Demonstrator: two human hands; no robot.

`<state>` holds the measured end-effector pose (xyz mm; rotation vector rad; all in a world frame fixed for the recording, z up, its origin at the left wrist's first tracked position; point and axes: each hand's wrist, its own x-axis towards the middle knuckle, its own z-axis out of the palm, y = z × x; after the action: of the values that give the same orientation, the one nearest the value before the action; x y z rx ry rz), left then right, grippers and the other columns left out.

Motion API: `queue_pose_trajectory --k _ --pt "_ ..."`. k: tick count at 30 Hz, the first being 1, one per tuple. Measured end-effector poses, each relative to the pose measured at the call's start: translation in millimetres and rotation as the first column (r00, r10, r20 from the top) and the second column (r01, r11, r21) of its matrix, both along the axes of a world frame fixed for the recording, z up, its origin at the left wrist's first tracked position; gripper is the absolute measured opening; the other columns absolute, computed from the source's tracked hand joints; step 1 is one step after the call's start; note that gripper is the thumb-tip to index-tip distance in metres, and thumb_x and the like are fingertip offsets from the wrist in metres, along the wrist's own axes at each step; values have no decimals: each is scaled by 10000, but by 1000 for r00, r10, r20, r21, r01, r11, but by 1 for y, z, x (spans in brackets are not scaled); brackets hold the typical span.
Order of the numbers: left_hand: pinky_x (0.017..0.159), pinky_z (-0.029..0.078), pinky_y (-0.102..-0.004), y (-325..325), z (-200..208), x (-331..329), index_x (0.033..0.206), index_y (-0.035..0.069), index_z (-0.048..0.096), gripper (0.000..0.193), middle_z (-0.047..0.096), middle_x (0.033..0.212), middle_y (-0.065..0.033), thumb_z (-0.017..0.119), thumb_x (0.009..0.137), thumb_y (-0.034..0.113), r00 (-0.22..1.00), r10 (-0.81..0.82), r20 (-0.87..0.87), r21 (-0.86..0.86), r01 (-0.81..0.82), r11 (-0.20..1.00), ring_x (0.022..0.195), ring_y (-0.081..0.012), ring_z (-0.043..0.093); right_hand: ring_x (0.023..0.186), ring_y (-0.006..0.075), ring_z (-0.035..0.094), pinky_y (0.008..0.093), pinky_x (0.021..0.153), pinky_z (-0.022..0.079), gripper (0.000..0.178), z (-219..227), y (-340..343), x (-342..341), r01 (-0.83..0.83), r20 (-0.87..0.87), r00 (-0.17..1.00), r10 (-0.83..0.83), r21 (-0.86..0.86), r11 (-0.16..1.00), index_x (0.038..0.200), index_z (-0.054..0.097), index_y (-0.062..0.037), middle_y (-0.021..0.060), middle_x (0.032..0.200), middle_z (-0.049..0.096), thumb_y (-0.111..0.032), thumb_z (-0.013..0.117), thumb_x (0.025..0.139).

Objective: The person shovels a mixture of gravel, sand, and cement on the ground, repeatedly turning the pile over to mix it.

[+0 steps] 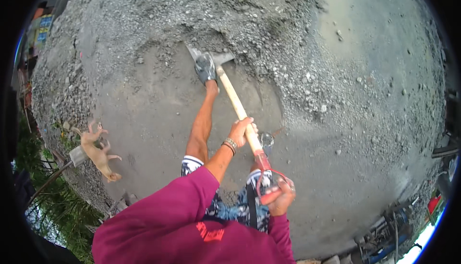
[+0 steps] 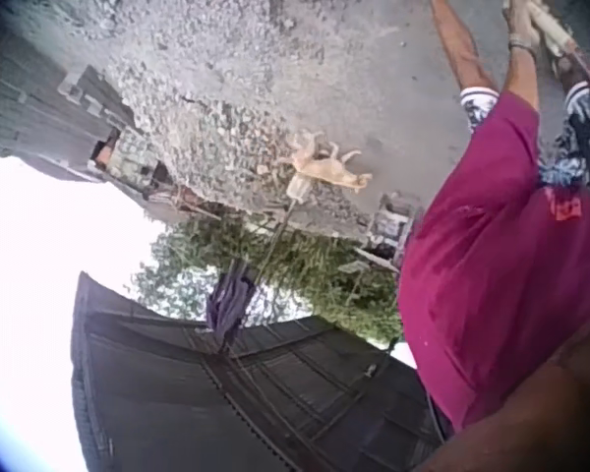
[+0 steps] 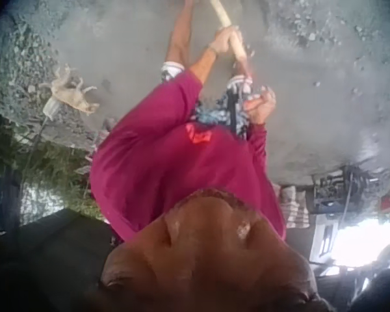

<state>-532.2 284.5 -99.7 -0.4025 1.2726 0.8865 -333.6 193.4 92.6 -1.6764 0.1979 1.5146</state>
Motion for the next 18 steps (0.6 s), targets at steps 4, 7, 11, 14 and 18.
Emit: queue_pose_trajectory --k 4,7,11,14,18 --pt "729 533 -516 2 -17 -10 994 14 493 368 596 828 -160 641 812 296 973 -215 80 -52 219 974 767 -322 631 463 126 503 285 384 465 168 -42 -25 28 -11 172 985 21 -62 998 930 493 -39 28 652 504 -79 581 793" --pt "703 539 -503 -1 -68 -18 1007 4 509 408 601 851 -159 663 797 317 939 -343 -27 -158 335 929 779 -312 631 479 129 526 281 394 469 161 -106 -75 59 -91 301 946 121 -112 990 915 497 -47 39 687 537 -56 594 787" --pt "608 550 -451 7 -170 -69 986 -19 536 363 611 837 -153 687 789 246 927 -317 -201 -307 248 919 719 -290 634 480 127 525 273 399 460 133 -179 -105 23 5 417 898 140 -328 945 892 504 -50 47 705 562 -19 592 796" --pt "504 522 -404 35 -203 -75 904 -31 549 248 592 715 -121 674 792 151 927 -226 -300 -205 169 964 558 -252 598 485 113 483 264 407 433 96 -188 -120 11 154 605 789 110 -368 917 895 557 -49 23 650 522 -18 560 804" --pt "496 515 -402 55 -187 -88 850 -13 548 191 577 690 -111 650 785 135 953 -167 -253 -263 99 960 539 -240 587 470 109 479 260 390 406 75 -143 -93 1 150 670 732 120 -331 932 864 569 -38 25 630 525 8 556 806"
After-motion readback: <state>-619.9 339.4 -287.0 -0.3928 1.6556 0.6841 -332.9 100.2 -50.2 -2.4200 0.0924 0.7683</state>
